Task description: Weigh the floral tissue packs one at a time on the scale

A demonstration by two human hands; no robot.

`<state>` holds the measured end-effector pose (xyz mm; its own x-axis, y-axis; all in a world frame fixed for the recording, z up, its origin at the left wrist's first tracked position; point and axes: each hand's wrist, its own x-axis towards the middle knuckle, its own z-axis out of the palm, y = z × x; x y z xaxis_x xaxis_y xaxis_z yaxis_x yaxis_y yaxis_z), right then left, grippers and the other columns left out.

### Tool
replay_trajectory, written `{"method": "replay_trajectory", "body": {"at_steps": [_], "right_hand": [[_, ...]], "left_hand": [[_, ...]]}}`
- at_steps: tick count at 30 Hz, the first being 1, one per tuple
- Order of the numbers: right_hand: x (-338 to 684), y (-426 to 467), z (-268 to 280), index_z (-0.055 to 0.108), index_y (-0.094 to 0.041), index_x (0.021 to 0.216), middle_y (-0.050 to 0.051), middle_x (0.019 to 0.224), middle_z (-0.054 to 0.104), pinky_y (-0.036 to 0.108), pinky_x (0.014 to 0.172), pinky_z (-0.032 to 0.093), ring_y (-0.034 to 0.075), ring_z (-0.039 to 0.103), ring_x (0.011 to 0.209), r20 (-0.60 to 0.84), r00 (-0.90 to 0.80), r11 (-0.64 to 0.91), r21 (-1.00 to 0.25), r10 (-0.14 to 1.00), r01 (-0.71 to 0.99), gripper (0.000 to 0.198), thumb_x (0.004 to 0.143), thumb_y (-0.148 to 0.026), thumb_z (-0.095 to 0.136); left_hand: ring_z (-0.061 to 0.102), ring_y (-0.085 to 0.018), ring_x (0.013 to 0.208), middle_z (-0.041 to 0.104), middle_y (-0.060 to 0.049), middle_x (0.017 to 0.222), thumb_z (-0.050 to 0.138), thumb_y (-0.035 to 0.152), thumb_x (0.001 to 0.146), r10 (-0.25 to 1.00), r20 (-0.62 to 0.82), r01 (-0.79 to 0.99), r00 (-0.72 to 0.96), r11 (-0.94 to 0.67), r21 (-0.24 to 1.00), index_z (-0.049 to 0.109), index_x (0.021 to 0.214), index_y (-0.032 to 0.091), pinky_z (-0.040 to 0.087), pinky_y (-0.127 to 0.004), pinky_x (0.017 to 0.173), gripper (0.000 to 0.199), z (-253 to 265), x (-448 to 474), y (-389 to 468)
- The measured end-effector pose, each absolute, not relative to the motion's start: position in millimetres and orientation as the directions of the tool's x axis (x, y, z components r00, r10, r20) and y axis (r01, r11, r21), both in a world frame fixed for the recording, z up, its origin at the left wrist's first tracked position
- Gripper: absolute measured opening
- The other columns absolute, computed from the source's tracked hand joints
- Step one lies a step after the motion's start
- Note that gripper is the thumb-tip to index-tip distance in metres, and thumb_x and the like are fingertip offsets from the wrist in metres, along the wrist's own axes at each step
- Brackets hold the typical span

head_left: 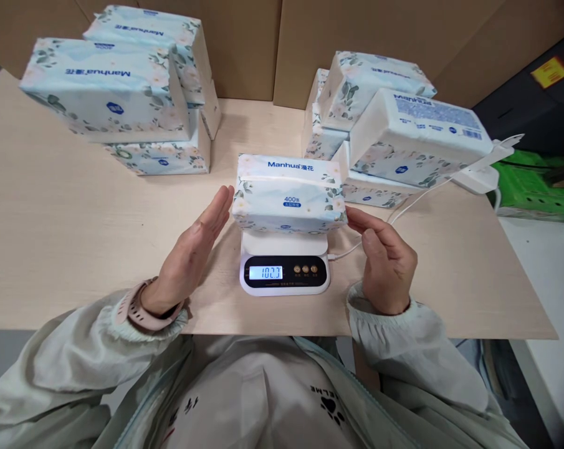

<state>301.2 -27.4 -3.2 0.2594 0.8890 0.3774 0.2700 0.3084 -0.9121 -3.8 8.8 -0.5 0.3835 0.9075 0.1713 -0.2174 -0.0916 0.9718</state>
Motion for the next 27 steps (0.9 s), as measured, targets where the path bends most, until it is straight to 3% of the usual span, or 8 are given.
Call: {"method": "replay_trajectory", "body": {"at_steps": [27], "right_hand": [[301.2,-27.1,-2.0,0.086,-0.034,0.124,0.003,0.132,0.085,0.061,0.12,0.06,0.032,0.077,0.132,0.439,0.26,0.357,-0.881,0.86,0.309,0.027,0.106,-0.036,0.066]], "left_hand": [[0.01,-0.033,0.177,0.039,0.015,0.179,0.04,0.063,0.114,0.907,0.168,-0.19,0.387,-0.101,0.977,0.055,0.164,0.048,0.004,-0.062,0.149,0.055,-1.5,-6.9,10.5]]}}
